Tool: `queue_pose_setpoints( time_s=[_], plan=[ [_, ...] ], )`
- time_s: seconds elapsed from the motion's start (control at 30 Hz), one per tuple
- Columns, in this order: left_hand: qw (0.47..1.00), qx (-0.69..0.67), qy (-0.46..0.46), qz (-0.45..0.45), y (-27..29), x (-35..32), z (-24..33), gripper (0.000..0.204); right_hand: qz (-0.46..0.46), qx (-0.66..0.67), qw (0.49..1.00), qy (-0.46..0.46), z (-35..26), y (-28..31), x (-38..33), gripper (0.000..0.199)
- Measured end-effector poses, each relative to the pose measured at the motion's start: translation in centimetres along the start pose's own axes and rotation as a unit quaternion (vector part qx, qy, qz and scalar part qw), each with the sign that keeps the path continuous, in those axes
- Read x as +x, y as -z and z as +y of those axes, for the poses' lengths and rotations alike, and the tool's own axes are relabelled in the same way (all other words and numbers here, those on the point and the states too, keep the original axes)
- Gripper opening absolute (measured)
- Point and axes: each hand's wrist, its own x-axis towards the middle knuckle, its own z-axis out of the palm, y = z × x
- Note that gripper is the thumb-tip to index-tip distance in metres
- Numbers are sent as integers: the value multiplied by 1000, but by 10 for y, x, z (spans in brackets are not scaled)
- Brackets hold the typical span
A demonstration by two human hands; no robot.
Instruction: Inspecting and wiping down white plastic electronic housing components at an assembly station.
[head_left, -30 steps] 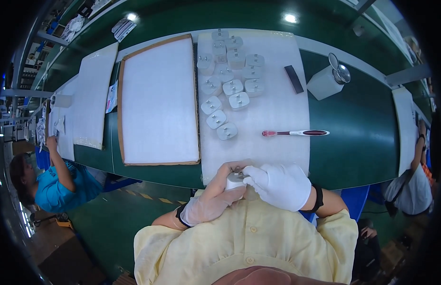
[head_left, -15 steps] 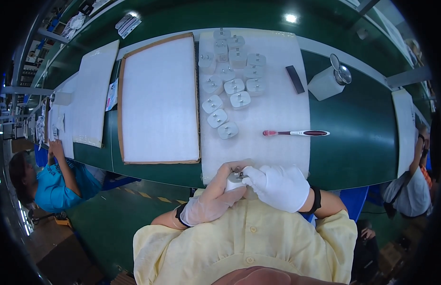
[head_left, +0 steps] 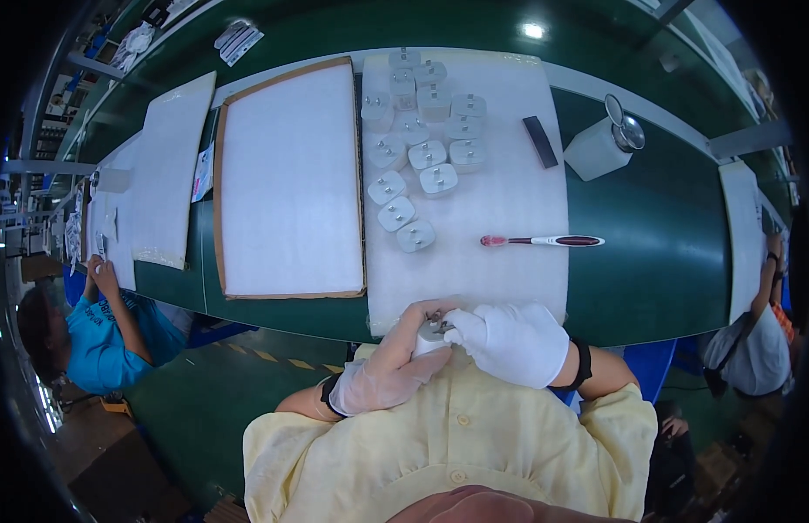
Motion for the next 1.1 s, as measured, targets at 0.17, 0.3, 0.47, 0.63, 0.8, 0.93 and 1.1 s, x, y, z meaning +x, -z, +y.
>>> queue_pose_setpoints(
  time_s=[0.17,0.3,0.47,0.63,0.8,0.93,1.1],
  plan=[
    [1000,-16,-10,-14,1,0,-2,47,21,39,999,19,1,1,0,13],
    [999,-16,-20,-21,1,0,-3,47,18,56,998,18,3,-1,-1,11],
    [999,-23,-6,-24,0,1,0,47,2,91,996,-1,8,-1,0,11],
    [997,-58,41,-37,4,3,7,49,67,231,971,13,16,-10,2,10],
    [990,-112,87,-24,4,3,9,50,60,87,994,-25,3,1,-1,13],
    [989,-110,95,-15,2,4,11,49,34,28,998,-36,-1,0,-1,15],
    [991,-95,95,-9,2,6,12,50,55,10,998,-29,-1,-6,0,15]
  ],
)
